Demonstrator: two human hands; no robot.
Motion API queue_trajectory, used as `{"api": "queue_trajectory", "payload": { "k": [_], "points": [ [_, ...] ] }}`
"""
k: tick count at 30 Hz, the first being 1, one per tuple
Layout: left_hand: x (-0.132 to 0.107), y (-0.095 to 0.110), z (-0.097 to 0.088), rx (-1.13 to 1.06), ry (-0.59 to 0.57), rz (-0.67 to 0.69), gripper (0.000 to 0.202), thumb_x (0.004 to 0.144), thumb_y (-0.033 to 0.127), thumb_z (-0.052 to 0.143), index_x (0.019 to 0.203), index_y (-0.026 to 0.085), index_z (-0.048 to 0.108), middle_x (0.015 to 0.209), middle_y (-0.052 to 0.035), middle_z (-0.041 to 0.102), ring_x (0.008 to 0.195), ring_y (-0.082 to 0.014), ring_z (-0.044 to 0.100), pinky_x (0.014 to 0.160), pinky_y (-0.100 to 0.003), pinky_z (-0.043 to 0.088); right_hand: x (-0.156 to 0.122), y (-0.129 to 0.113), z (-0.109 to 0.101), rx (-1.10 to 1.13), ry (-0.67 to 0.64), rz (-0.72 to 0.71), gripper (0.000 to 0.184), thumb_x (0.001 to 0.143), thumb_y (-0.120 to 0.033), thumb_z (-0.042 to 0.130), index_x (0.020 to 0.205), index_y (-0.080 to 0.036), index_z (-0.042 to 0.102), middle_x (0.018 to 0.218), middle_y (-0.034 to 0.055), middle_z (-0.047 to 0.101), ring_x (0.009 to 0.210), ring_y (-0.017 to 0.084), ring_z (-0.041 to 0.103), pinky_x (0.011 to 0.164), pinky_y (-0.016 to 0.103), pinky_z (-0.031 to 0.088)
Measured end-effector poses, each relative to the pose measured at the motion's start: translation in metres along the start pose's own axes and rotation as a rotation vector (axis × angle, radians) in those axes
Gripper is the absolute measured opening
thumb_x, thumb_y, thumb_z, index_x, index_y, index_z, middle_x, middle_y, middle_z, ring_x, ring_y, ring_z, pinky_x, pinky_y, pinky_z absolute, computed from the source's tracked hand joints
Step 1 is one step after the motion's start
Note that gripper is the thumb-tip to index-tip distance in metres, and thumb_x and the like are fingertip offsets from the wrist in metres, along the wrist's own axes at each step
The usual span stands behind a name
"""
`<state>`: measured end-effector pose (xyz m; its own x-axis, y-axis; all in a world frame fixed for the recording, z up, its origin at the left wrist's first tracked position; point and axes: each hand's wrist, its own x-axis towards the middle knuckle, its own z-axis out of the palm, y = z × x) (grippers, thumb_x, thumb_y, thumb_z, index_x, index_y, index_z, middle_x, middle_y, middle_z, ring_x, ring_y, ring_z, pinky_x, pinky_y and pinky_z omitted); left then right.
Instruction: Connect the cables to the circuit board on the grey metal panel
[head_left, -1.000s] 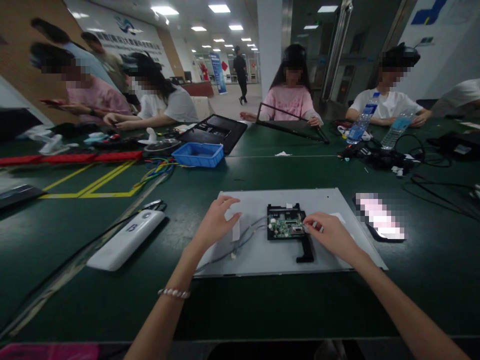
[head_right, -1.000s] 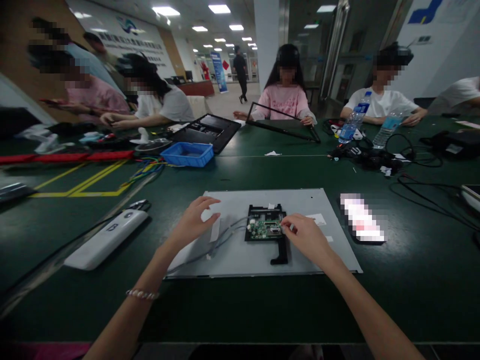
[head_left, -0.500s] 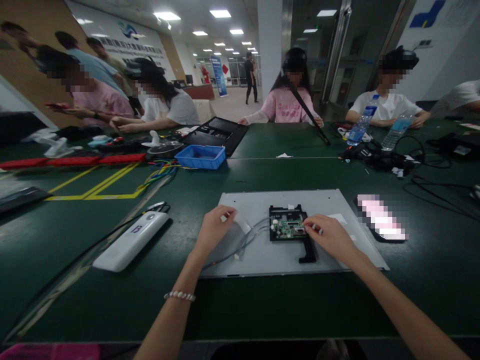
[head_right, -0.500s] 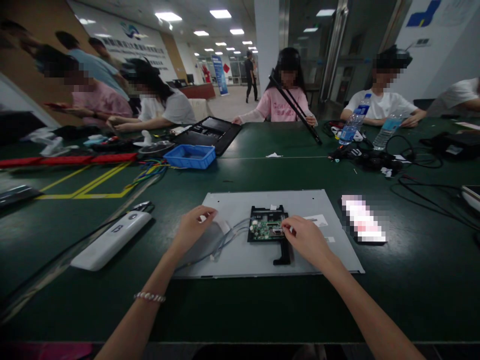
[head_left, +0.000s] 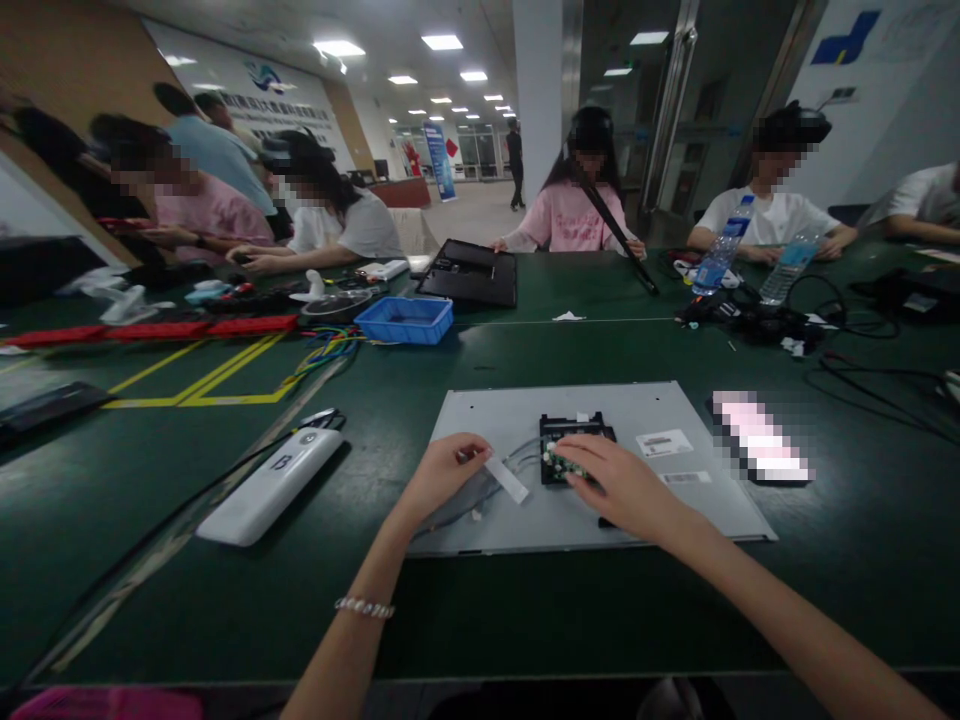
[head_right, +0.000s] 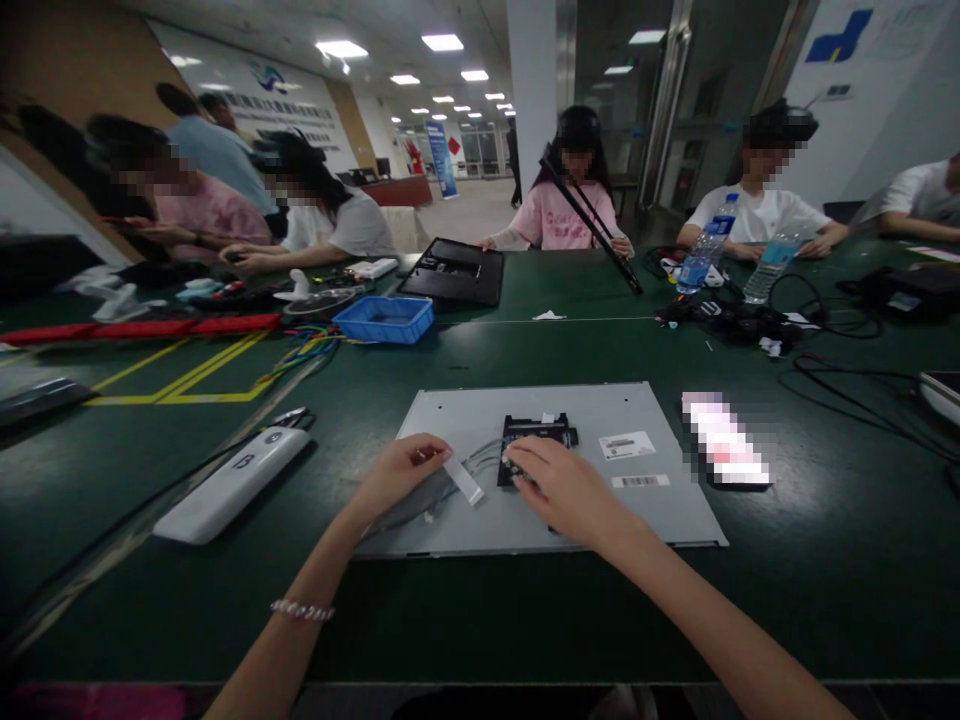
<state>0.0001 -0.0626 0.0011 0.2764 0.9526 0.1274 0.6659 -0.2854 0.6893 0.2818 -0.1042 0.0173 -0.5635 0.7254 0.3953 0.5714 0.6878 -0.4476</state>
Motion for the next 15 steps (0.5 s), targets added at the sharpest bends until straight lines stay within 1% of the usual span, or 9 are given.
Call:
{"api": "queue_trajectory", "payload": {
  "k": [3,5,7,8,10,11,13,15],
  "points": [
    [-0.001,-0.004,0.004,0.089,0.020,0.045,0.020,0.082,0.029,0.050,0.092,0.019,0.064,0.083,-0.0013,0.064,0.073,-0.0138,0.057,0.069,-0.027,0.044,0.008,-0.019,0.013,-0.053,-0.156,-0.180,0.043,0.090,-0.032,0.044,0.128,-0.015,0.046,0.134,0.0104,0.046,0.125,0.022,0.039,0.104,0.038,0.034],
    [-0.001,-0.001,0.003,0.121,0.075,0.081,0.024,0.082,0.027,0.052,0.103,0.020,0.060,0.093,-0.0018,0.062,0.077,-0.0139,0.057,0.073,-0.028,0.045,0.012,-0.028,0.024,-0.083,-0.225,-0.251,0.048,0.089,-0.038,0.045,0.128,-0.011,0.045,0.137,0.0133,0.044,0.129,0.023,0.034,0.107,0.038,0.030],
    [-0.002,0.006,0.001,0.168,0.169,0.123,0.030,0.080,0.025,0.053,0.109,0.020,0.056,0.103,-0.0031,0.058,0.085,-0.0149,0.057,0.079,-0.030,0.046,0.014,-0.033,0.034,-0.101,-0.259,-0.271,0.052,0.088,-0.044,0.045,0.128,-0.009,0.046,0.137,0.0146,0.043,0.129,0.024,0.034,0.108,0.038,0.027],
    [-0.004,0.012,0.001,0.201,0.219,0.143,0.029,0.080,0.023,0.053,0.109,0.020,0.055,0.106,-0.0038,0.055,0.090,-0.0158,0.056,0.083,-0.031,0.045,0.014,-0.035,0.038,-0.106,-0.266,-0.268,0.054,0.088,-0.046,0.044,0.128,-0.009,0.046,0.137,0.0145,0.044,0.129,0.024,0.035,0.108,0.038,0.026],
    [-0.009,0.025,0.002,0.292,0.287,0.166,0.022,0.082,0.021,0.051,0.103,0.019,0.056,0.104,-0.0046,0.054,0.097,-0.0176,0.054,0.088,-0.033,0.043,0.014,-0.036,0.044,-0.111,-0.270,-0.255,0.056,0.088,-0.048,0.043,0.128,-0.010,0.045,0.136,0.0140,0.045,0.127,0.024,0.037,0.109,0.038,0.025],
    [-0.014,0.032,0.004,0.344,0.282,0.167,0.018,0.083,0.020,0.049,0.099,0.019,0.056,0.102,-0.0047,0.055,0.098,-0.0182,0.054,0.089,-0.033,0.042,0.013,-0.036,0.046,-0.112,-0.271,-0.251,0.057,0.088,-0.049,0.042,0.128,-0.010,0.045,0.135,0.0141,0.046,0.126,0.024,0.038,0.109,0.038,0.024],
    [-0.024,0.043,0.013,0.459,0.208,0.142,0.015,0.085,0.018,0.046,0.096,0.019,0.056,0.099,-0.0054,0.058,0.096,-0.0194,0.056,0.087,-0.034,0.043,0.012,-0.036,0.049,-0.109,-0.275,-0.257,0.059,0.088,-0.050,0.042,0.129,-0.009,0.044,0.134,0.0151,0.047,0.126,0.024,0.039,0.110,0.039,0.022],
    [-0.035,0.049,0.026,0.569,0.130,0.064,0.019,0.085,0.015,0.045,0.101,0.017,0.054,0.103,-0.0079,0.060,0.096,-0.0211,0.057,0.085,-0.035,0.044,0.010,-0.035,0.052,-0.101,-0.279,-0.262,0.060,0.088,-0.050,0.042,0.131,-0.008,0.042,0.134,0.0159,0.047,0.126,0.024,0.039,0.110,0.039,0.021]
  ]
}}
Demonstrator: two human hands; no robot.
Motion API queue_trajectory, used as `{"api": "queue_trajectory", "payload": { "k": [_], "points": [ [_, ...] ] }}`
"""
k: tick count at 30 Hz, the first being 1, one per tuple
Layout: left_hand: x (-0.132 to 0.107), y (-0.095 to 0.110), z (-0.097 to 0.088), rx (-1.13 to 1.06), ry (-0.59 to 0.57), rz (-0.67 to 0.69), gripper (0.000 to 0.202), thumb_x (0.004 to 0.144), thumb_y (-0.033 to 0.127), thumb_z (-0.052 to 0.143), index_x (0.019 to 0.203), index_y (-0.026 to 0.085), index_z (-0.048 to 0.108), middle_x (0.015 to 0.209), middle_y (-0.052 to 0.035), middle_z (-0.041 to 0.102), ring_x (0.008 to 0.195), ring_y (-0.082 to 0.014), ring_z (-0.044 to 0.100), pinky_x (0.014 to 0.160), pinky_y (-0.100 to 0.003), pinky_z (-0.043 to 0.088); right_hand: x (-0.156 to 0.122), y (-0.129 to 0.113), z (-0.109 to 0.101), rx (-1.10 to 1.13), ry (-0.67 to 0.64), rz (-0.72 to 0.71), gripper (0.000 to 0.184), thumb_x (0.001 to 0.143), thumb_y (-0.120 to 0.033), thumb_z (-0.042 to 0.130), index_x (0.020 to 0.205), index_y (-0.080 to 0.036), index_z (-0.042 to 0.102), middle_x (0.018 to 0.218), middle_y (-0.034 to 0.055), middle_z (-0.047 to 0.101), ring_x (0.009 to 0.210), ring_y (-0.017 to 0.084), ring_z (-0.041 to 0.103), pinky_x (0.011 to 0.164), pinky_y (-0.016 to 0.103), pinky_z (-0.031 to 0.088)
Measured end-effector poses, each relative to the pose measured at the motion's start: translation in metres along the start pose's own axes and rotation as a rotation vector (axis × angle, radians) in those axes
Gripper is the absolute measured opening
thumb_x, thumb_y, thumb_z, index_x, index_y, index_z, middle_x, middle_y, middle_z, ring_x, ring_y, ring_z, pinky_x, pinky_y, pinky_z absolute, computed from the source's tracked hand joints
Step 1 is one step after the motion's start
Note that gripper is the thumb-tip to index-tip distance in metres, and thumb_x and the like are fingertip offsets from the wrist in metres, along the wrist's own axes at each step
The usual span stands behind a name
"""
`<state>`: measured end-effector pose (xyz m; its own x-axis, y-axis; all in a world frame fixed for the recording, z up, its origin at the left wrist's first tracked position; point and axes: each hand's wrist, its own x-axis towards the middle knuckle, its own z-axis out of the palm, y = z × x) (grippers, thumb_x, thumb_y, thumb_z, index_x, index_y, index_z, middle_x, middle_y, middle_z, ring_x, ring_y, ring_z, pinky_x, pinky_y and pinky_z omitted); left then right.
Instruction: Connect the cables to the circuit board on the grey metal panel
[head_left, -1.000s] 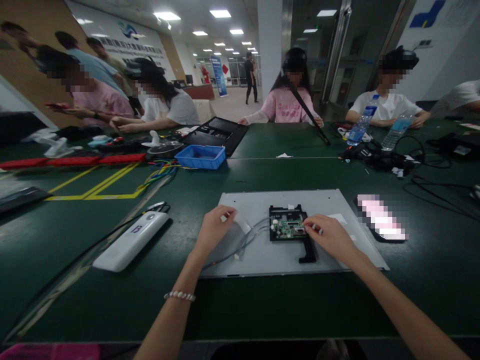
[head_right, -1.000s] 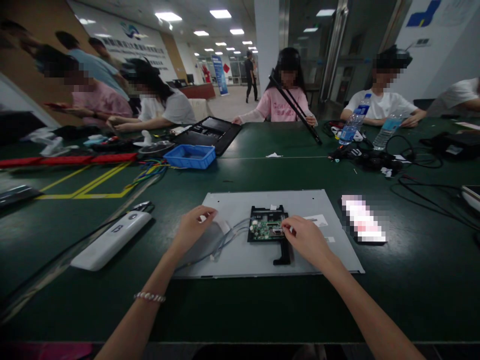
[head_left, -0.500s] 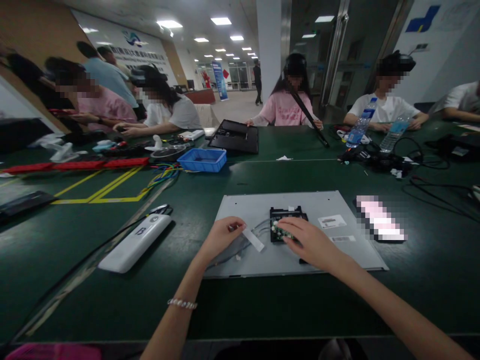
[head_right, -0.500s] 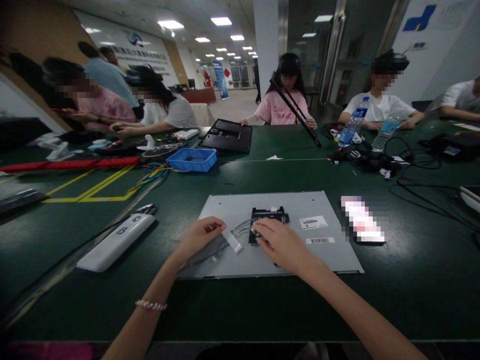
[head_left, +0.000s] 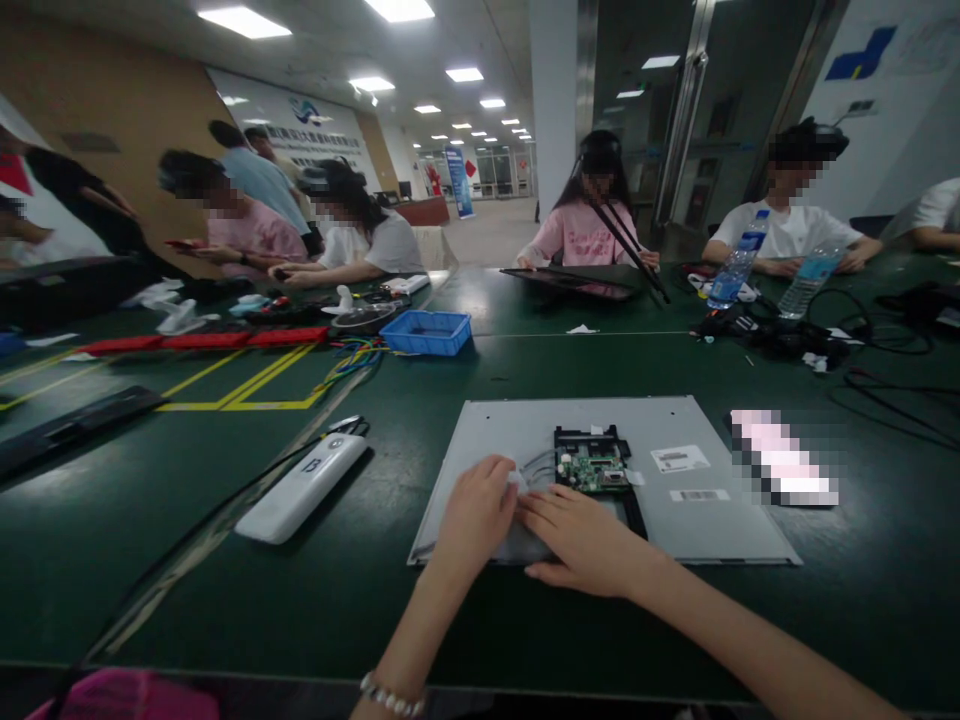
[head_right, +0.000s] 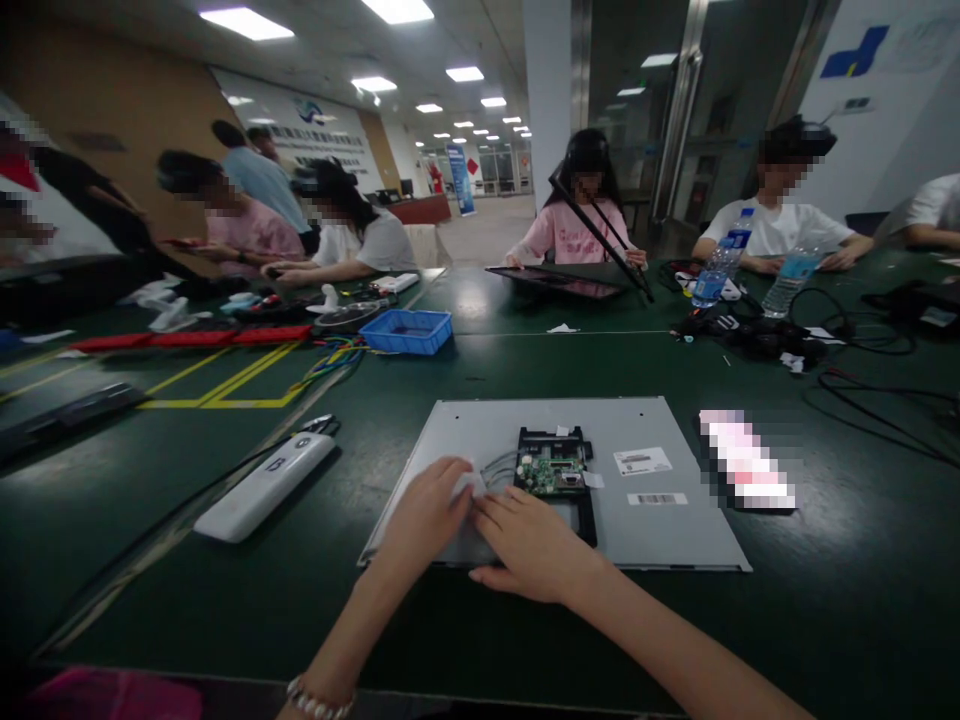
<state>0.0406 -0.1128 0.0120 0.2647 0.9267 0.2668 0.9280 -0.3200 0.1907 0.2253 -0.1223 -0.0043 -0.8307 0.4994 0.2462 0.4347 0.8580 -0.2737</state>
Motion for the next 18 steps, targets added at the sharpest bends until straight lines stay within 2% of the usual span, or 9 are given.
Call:
{"api": "queue_trajectory", "payload": {
  "k": [2,5,10,18],
  "points": [
    [-0.010,0.007,0.009,0.080,-0.082,-0.031,0.026,0.087,0.013,0.041,0.110,0.014,0.051,0.109,-0.0114,0.061,0.101,-0.0216,0.058,0.088,-0.035,0.044,-0.001,0.000,0.002,0.011,-0.001,0.003,0.061,0.087,-0.050,0.042,0.131,-0.008,0.042,0.134,0.0157,0.047,0.126,0.024,0.039,0.110,0.039,0.020],
    [-0.018,0.010,0.019,0.167,-0.129,-0.050,0.035,0.089,0.013,0.039,0.123,0.012,0.043,0.126,-0.0149,0.054,0.116,-0.0217,0.051,0.096,-0.037,0.038,-0.004,-0.002,0.002,0.031,-0.013,0.004,0.063,0.086,-0.051,0.043,0.131,-0.008,0.042,0.135,0.0153,0.046,0.126,0.024,0.038,0.111,0.038,0.019],
    [-0.018,0.015,0.022,0.221,-0.104,-0.109,0.036,0.090,0.018,0.039,0.126,0.013,0.043,0.130,-0.0144,0.052,0.122,-0.0225,0.047,0.101,-0.042,0.033,-0.012,-0.008,-0.006,0.085,-0.053,0.036,0.070,0.085,-0.056,0.041,0.134,-0.006,0.040,0.138,0.0165,0.042,0.128,0.024,0.037,0.111,0.036,0.020],
    [-0.015,0.022,0.019,0.207,-0.073,-0.170,0.037,0.088,0.018,0.042,0.125,0.016,0.045,0.130,-0.0129,0.052,0.122,-0.0230,0.046,0.103,-0.049,0.027,-0.017,-0.015,-0.014,0.084,-0.061,0.026,0.073,0.082,-0.057,0.045,0.134,-0.005,0.040,0.138,0.0174,0.042,0.126,0.026,0.039,0.110,0.038,0.023]
  ]
}}
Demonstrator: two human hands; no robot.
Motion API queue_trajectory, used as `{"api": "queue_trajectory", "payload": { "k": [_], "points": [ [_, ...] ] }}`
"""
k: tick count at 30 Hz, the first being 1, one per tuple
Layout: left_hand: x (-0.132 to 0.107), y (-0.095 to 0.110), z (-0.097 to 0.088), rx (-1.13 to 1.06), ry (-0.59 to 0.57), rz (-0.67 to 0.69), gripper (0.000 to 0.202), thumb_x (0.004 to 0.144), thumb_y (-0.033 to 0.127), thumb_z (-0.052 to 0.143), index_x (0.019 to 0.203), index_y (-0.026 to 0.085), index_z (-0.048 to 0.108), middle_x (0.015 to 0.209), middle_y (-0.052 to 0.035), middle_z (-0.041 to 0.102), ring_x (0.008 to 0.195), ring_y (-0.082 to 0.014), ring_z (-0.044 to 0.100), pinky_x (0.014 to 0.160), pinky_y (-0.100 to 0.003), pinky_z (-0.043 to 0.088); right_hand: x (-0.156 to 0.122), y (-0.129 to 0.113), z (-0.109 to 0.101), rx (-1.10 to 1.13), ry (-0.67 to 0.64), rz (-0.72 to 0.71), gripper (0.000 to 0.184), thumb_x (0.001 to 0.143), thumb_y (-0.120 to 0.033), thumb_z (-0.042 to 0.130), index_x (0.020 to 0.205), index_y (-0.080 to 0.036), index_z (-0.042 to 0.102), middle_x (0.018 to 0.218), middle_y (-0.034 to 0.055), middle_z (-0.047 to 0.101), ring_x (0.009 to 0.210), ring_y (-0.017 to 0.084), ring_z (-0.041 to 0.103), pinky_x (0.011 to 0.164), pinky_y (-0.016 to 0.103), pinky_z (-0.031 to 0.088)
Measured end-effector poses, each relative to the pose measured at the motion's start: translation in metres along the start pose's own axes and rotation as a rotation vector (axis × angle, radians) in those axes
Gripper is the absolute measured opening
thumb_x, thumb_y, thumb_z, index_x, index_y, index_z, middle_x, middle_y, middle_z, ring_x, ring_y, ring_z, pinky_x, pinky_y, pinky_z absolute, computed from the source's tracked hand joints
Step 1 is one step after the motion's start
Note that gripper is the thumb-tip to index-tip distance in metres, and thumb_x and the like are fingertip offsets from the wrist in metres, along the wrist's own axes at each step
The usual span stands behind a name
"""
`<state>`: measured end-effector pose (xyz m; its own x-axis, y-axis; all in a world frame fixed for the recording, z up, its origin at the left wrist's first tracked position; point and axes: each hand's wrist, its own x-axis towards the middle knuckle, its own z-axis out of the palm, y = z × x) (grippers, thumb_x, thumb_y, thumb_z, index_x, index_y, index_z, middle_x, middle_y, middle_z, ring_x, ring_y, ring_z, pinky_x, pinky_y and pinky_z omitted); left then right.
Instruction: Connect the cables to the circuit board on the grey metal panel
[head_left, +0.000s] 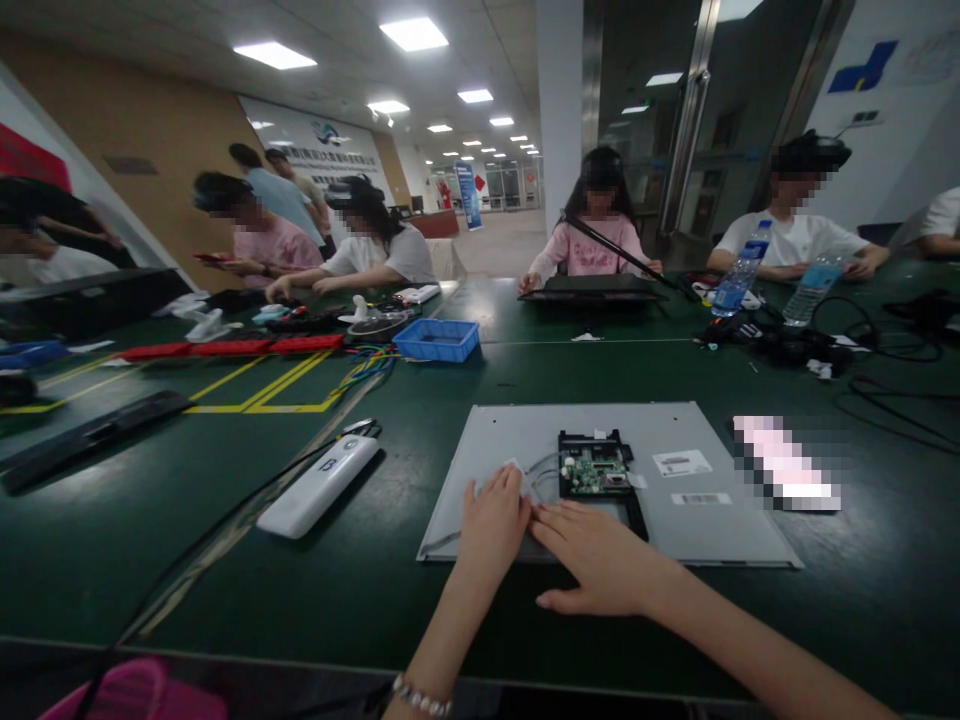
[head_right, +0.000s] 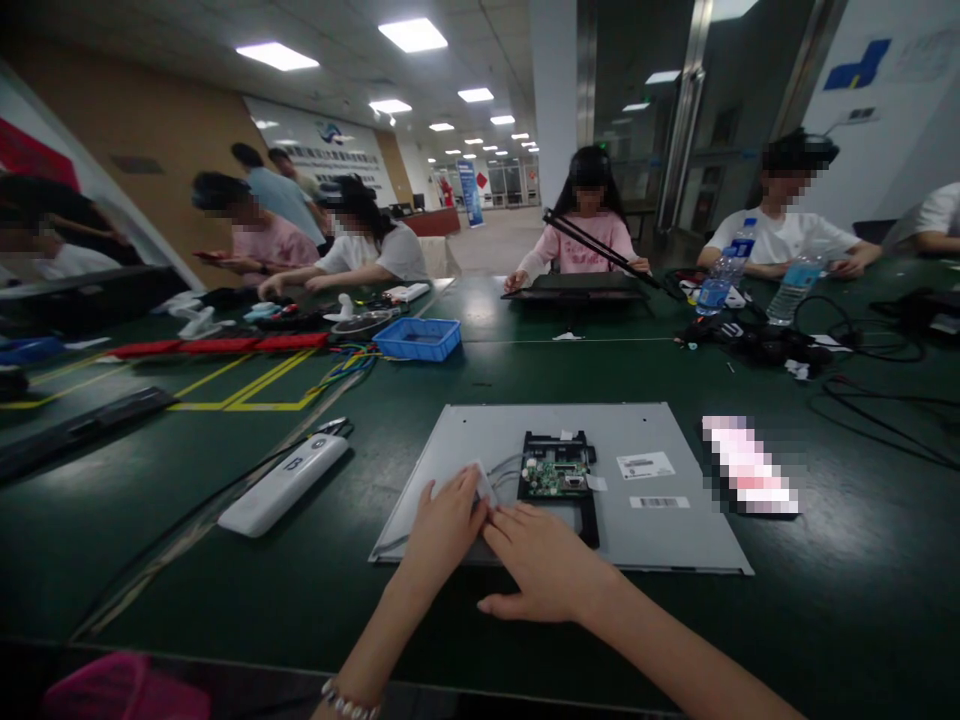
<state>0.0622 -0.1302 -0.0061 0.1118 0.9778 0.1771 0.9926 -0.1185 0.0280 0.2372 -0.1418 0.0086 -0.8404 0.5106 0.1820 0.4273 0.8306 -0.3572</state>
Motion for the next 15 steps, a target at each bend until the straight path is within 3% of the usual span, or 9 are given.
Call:
{"api": "queue_trajectory", "payload": {
  "k": [9,15],
  "points": [
    [-0.003,0.000,-0.003,-0.006,-0.041,-0.003,0.044,0.088,0.021,0.039,0.132,0.019,0.041,0.139,-0.0128,0.042,0.128,-0.0270,0.038,0.101,-0.060,0.023,0.000,-0.001,0.001,-0.023,0.022,-0.002,0.069,0.082,-0.053,0.048,0.131,-0.006,0.043,0.134,0.0175,0.046,0.123,0.028,0.042,0.107,0.039,0.028],
    [-0.004,-0.004,-0.005,-0.051,-0.114,-0.004,0.058,0.086,0.041,0.046,0.137,0.018,0.033,0.144,-0.0142,0.032,0.133,-0.0303,0.027,0.100,-0.062,0.022,-0.018,0.009,-0.020,0.034,0.046,0.035,0.049,0.088,-0.040,0.047,0.130,-0.016,0.046,0.128,0.0097,0.054,0.116,0.022,0.049,0.102,0.037,0.036]
  ]
}}
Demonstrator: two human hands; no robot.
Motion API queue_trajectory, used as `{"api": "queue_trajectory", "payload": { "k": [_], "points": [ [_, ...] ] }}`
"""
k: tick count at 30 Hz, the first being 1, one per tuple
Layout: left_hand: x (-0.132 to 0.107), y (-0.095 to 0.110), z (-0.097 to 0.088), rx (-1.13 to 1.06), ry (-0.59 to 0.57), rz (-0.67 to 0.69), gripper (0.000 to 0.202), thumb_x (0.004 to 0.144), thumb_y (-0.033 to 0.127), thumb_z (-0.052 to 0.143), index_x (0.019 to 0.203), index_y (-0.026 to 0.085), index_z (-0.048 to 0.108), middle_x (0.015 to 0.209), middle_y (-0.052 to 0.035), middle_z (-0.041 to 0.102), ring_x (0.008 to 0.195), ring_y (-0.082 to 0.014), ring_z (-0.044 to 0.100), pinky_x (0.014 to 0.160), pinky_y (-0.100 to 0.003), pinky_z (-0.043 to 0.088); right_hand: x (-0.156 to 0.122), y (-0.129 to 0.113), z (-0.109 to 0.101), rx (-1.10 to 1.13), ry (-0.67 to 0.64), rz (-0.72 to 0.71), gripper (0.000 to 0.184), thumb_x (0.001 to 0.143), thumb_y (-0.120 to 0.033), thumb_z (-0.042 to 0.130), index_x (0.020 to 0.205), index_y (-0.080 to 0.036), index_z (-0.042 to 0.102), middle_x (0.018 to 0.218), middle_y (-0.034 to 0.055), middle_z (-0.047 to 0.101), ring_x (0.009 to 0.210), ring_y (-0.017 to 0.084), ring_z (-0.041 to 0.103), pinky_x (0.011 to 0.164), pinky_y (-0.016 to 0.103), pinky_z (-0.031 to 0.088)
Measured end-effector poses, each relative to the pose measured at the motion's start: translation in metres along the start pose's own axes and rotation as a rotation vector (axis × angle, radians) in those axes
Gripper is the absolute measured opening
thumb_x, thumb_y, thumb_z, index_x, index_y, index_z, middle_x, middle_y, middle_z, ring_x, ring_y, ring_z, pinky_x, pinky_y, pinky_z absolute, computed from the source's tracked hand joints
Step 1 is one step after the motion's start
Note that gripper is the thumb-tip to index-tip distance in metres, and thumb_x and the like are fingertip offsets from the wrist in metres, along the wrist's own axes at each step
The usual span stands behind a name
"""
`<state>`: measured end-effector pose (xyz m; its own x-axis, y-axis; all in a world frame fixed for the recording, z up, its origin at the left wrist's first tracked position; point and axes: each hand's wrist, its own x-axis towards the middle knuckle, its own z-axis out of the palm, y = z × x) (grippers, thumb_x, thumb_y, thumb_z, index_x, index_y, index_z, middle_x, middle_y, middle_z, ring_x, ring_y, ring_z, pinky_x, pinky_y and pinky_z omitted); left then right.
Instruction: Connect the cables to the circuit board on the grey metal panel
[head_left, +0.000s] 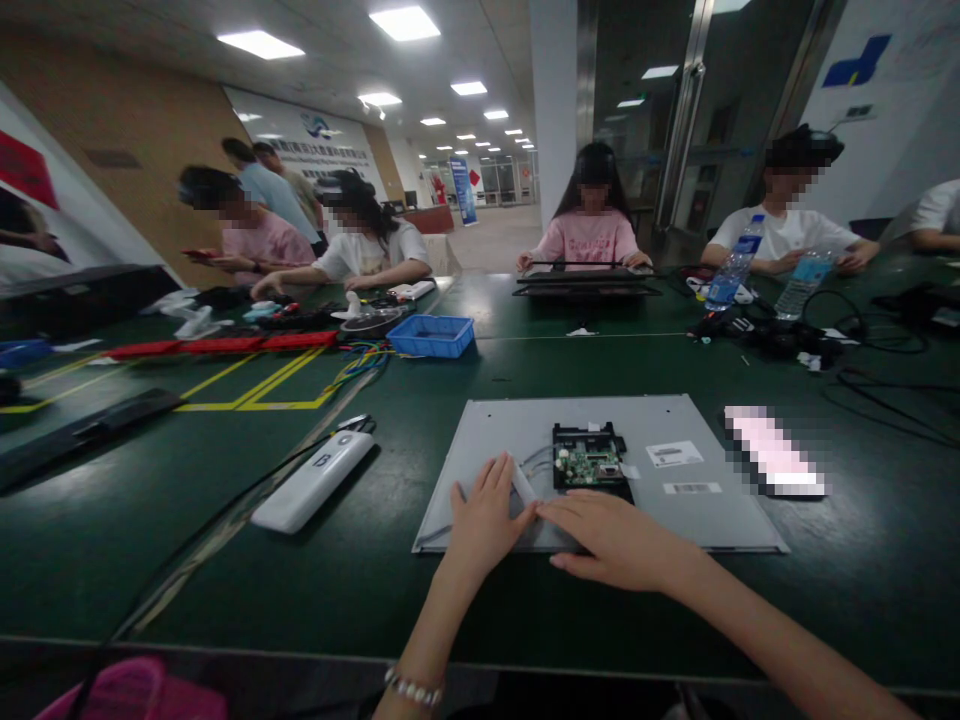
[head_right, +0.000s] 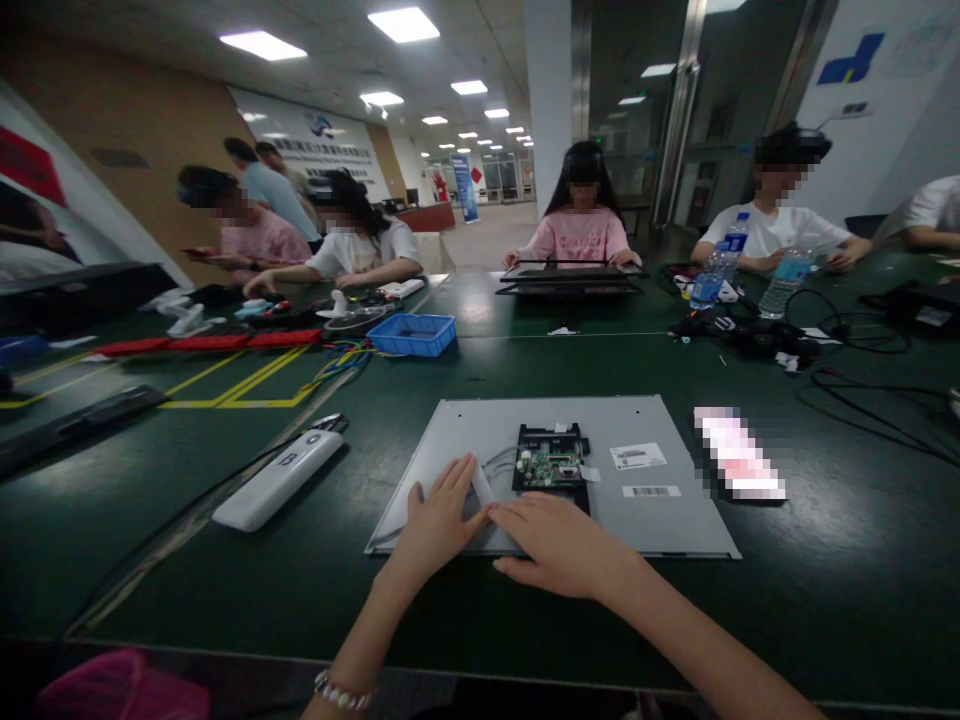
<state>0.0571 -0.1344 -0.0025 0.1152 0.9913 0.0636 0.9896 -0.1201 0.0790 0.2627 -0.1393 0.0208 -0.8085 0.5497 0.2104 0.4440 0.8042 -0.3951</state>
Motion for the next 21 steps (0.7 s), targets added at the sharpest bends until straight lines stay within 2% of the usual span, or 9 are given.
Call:
{"api": "queue_trajectory", "payload": {
  "k": [4,9,12,14,16,18,21],
  "points": [
    [0.004,-0.004,-0.001,-0.046,0.018,0.020,0.067,0.079,0.051,0.054,0.135,0.020,0.035,0.145,-0.0152,0.031,0.133,-0.0332,0.026,0.099,-0.062,0.023,-0.015,0.023,-0.016,0.009,0.064,0.102,0.040,0.090,-0.035,0.045,0.127,-0.021,0.049,0.125,0.0071,0.056,0.115,0.021,0.050,0.099,0.040,0.038],
    [0.004,-0.001,-0.005,-0.086,0.158,-0.001,0.064,0.080,0.047,0.055,0.135,0.021,0.034,0.147,-0.0151,0.024,0.134,-0.0338,0.022,0.099,-0.060,0.025,-0.024,0.054,-0.032,0.037,0.184,0.188,0.032,0.089,-0.030,0.046,0.119,-0.024,0.057,0.118,0.0039,0.061,0.110,0.020,0.055,0.095,0.040,0.043],
    [0.001,0.002,-0.012,-0.112,0.272,0.008,0.050,0.085,0.039,0.050,0.130,0.019,0.039,0.143,-0.0145,0.031,0.132,-0.0308,0.028,0.101,-0.054,0.028,-0.024,0.067,-0.039,0.039,0.239,0.258,0.030,0.088,-0.029,0.046,0.114,-0.025,0.059,0.115,0.0037,0.063,0.106,0.020,0.057,0.093,0.041,0.044],
    [0.000,0.004,-0.016,-0.127,0.327,0.032,0.039,0.087,0.030,0.048,0.123,0.017,0.046,0.135,-0.0139,0.043,0.125,-0.0278,0.038,0.100,-0.048,0.032,-0.024,0.075,-0.039,0.046,0.280,0.296,0.028,0.088,-0.028,0.046,0.111,-0.024,0.061,0.112,0.0040,0.064,0.104,0.020,0.058,0.092,0.040,0.045],
    [-0.001,0.005,-0.018,-0.133,0.330,0.070,0.027,0.088,0.024,0.045,0.112,0.017,0.054,0.122,-0.0116,0.054,0.114,-0.0249,0.049,0.097,-0.042,0.037,-0.025,0.081,-0.036,0.053,0.315,0.321,0.028,0.088,-0.027,0.044,0.109,-0.023,0.062,0.111,0.0047,0.064,0.103,0.020,0.058,0.091,0.040,0.045],
    [-0.001,0.006,-0.017,-0.116,0.286,0.093,0.022,0.087,0.020,0.043,0.104,0.018,0.058,0.112,-0.0097,0.060,0.106,-0.0241,0.054,0.096,-0.042,0.038,-0.026,0.085,-0.030,0.060,0.338,0.341,0.028,0.088,-0.026,0.043,0.108,-0.023,0.062,0.109,0.0053,0.065,0.102,0.020,0.059,0.090,0.040,0.046],
    [0.002,0.007,-0.008,-0.076,0.200,0.087,0.024,0.087,0.018,0.042,0.106,0.018,0.056,0.109,-0.0095,0.062,0.103,-0.0244,0.057,0.098,-0.044,0.036,-0.029,0.086,-0.022,0.066,0.341,0.350,0.028,0.088,-0.027,0.042,0.108,-0.023,0.062,0.108,0.0051,0.065,0.101,0.021,0.059,0.089,0.041,0.047]
  ]
}}
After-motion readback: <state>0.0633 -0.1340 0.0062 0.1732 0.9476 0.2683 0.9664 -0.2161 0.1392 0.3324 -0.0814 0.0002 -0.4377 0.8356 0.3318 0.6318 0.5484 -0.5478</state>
